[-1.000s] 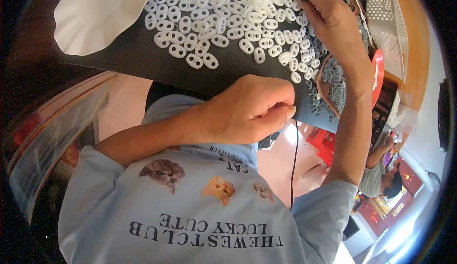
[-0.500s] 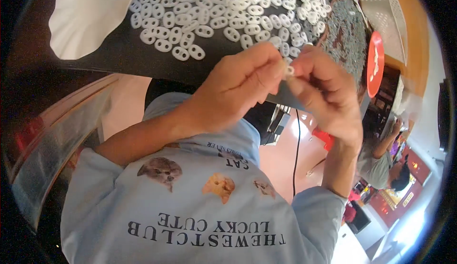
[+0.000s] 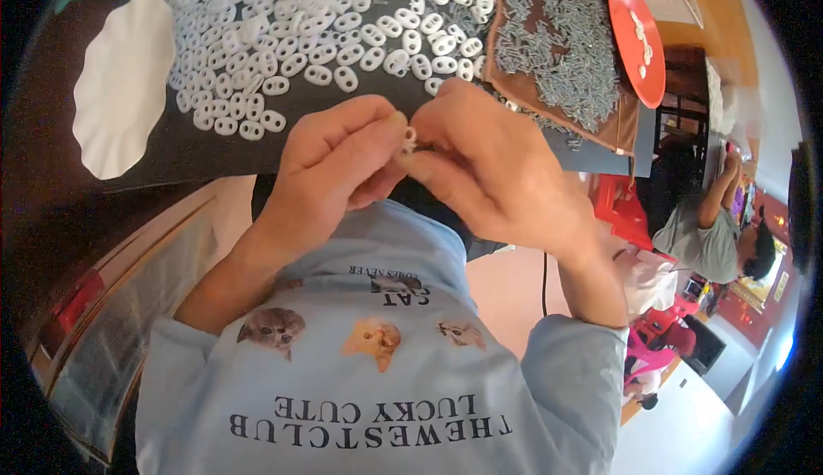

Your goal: Assembling small white plastic components by hand at a workbench.

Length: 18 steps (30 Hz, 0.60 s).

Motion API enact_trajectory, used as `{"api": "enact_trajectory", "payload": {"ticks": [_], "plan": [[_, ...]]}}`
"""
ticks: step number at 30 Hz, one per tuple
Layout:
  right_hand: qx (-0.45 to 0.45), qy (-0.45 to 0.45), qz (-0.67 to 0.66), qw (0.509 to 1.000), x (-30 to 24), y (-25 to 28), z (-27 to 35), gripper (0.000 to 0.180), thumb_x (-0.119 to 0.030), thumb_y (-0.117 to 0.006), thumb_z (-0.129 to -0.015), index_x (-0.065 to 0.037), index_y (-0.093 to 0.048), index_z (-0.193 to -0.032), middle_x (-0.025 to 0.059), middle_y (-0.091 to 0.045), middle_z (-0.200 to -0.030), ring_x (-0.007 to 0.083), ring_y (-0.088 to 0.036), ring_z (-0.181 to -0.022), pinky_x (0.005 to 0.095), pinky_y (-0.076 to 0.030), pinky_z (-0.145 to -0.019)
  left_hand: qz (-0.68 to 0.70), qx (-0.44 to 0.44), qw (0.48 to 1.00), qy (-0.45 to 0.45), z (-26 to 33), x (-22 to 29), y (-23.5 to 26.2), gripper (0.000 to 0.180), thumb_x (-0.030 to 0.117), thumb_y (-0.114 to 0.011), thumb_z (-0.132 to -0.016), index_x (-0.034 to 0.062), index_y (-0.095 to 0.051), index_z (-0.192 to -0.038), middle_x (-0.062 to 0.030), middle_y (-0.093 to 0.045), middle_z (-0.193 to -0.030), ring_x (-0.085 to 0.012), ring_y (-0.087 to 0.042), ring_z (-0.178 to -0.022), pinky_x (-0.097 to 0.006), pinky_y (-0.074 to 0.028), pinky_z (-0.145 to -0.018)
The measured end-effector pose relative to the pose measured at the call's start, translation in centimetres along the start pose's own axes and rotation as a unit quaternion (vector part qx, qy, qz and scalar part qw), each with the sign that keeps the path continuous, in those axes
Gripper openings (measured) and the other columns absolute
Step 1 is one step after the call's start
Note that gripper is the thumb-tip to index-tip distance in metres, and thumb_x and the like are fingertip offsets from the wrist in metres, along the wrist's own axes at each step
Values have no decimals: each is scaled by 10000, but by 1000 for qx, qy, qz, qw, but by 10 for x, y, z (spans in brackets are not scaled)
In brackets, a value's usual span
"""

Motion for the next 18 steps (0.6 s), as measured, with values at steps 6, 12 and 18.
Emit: {"api": "enact_trajectory", "payload": {"ticks": [6,12,18], "plan": [[42,121,132,983,-11,5,4,196,-67,-703,-709,-8,-544,-807,91,-487,-699,242,-515,-538,336,-393,-422,105,-39,987,119,-2,-13,-12,268,207,-418,-948,69,-480,-726,25,-413,-604,-30,-319,-490,-190,-220,-413],[108,24,-55,992,4,7,9,110,-34,-579,-846,7,-524,-760,108,-471,-664,257,-491,-525,343,-391,-462,-88,21,990,-111,-4,6,-13,264,204,-406,-967,30,-501,-791,7,-459,-631,-56,-377,-544,-210,-312,-477],[49,-28,-81,995,8,2,15,123,-69,-520,-895,6,-529,-798,117,-460,-657,292,-482,-564,375,-387,-506,-223,-2,964,-145,-2,16,-15,151,113,-461,-944,-4,-532,-878,-24,-514,-679,-76,-455,-593,-226,-389,-536]]}}
Point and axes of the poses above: each hand's wrist, its own z-axis away from the middle knuckle, its own y-axis out of the back of the hand, x = y × z, the point moved 7 cm from there along -z, towards the middle knuckle
